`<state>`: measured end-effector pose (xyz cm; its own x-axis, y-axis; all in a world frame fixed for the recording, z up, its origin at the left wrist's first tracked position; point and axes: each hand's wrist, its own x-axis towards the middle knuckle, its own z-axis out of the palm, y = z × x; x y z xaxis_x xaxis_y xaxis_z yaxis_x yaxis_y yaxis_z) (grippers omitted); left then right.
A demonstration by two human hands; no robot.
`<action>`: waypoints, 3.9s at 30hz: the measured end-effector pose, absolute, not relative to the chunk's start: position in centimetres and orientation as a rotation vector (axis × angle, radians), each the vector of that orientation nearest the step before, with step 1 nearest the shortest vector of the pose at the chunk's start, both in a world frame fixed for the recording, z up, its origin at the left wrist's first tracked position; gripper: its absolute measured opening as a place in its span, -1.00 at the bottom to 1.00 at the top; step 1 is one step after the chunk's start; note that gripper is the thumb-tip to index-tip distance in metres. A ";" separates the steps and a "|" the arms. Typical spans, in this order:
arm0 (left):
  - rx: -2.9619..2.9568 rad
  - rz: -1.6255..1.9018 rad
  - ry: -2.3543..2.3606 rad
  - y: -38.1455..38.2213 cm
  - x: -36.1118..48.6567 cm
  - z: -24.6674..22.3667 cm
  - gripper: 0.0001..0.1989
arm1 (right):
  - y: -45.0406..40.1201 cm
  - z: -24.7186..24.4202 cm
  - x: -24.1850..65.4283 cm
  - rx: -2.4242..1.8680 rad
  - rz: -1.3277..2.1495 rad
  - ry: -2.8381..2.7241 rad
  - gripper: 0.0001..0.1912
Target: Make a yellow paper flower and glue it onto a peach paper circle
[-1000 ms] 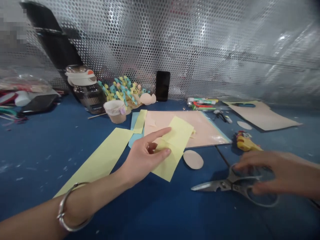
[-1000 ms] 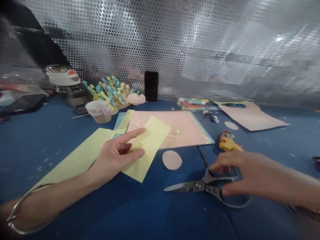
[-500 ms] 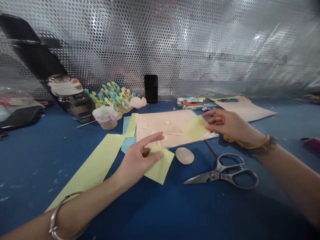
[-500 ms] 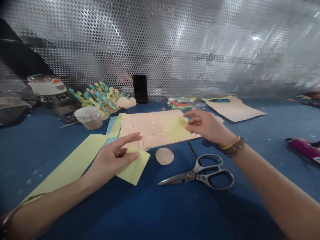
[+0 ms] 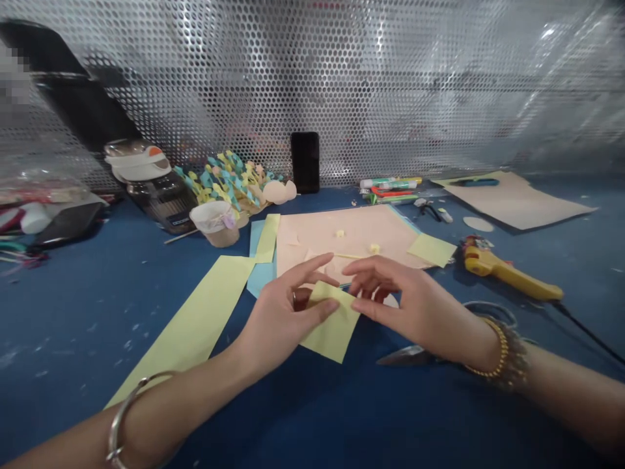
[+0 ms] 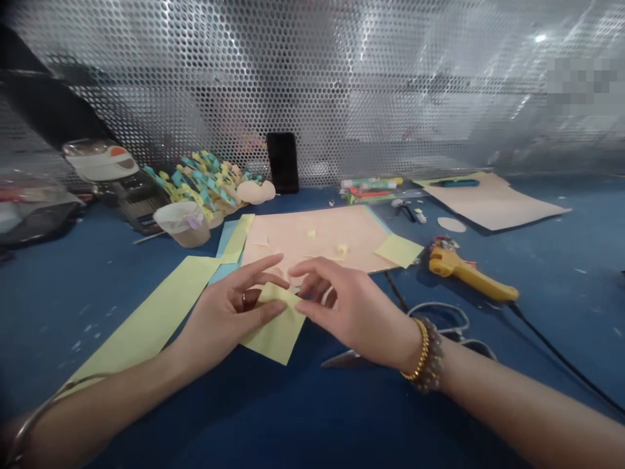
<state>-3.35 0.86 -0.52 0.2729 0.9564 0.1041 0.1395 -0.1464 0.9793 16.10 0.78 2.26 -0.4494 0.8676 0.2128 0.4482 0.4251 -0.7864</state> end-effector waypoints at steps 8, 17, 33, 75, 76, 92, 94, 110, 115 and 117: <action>1.436 0.836 1.102 0.7 -3.0 -0.5 -0.47 | 1.1 0.6 17.8 -1.169 0.983 -1.753 -0.88; 1.425 0.827 1.164 1.2 -3.1 -0.2 -0.54 | 0.8 0.3 18.0 -1.028 0.317 -2.190 -0.89; 1.515 0.855 1.108 1.5 -3.2 -0.9 -0.54 | -0.5 -0.5 16.4 -0.729 -0.143 -2.579 -0.78; 2.477 0.658 1.110 -2.5 -4.9 -1.1 -0.90 | -2.3 -1.1 15.8 -0.747 -0.067 -2.562 -0.80; 2.480 0.660 1.108 -2.5 -4.9 -1.1 -0.90 | -2.3 -1.1 15.8 -0.741 -0.093 -2.566 -0.79; 2.361 0.777 1.213 -2.7 -5.2 -1.0 -0.80 | -2.3 -1.2 15.7 -0.784 -0.084 -2.591 -0.79; 2.280 0.866 1.222 -2.7 -5.2 -0.9 -0.78 | -2.3 -1.2 15.7 -0.772 -0.084 -2.596 -0.78; 2.457 0.732 1.056 -2.4 -5.3 -1.0 -0.87 | -2.5 -0.9 15.8 -0.675 -0.166 -2.611 -0.71; 2.485 0.756 1.000 -2.3 -5.3 -1.1 -0.89 | -2.6 -1.0 15.9 -0.694 -0.174 -2.611 -0.71; 2.478 0.764 0.991 -2.3 -5.2 -1.1 -0.89 | -2.5 -1.0 15.9 -0.701 -0.175 -2.614 -0.72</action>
<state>-5.24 -2.28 -1.07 0.6072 0.7145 0.3475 0.5178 -0.6876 0.5090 15.86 -2.54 -1.03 -0.7814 0.4488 0.4336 0.5028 0.8644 0.0113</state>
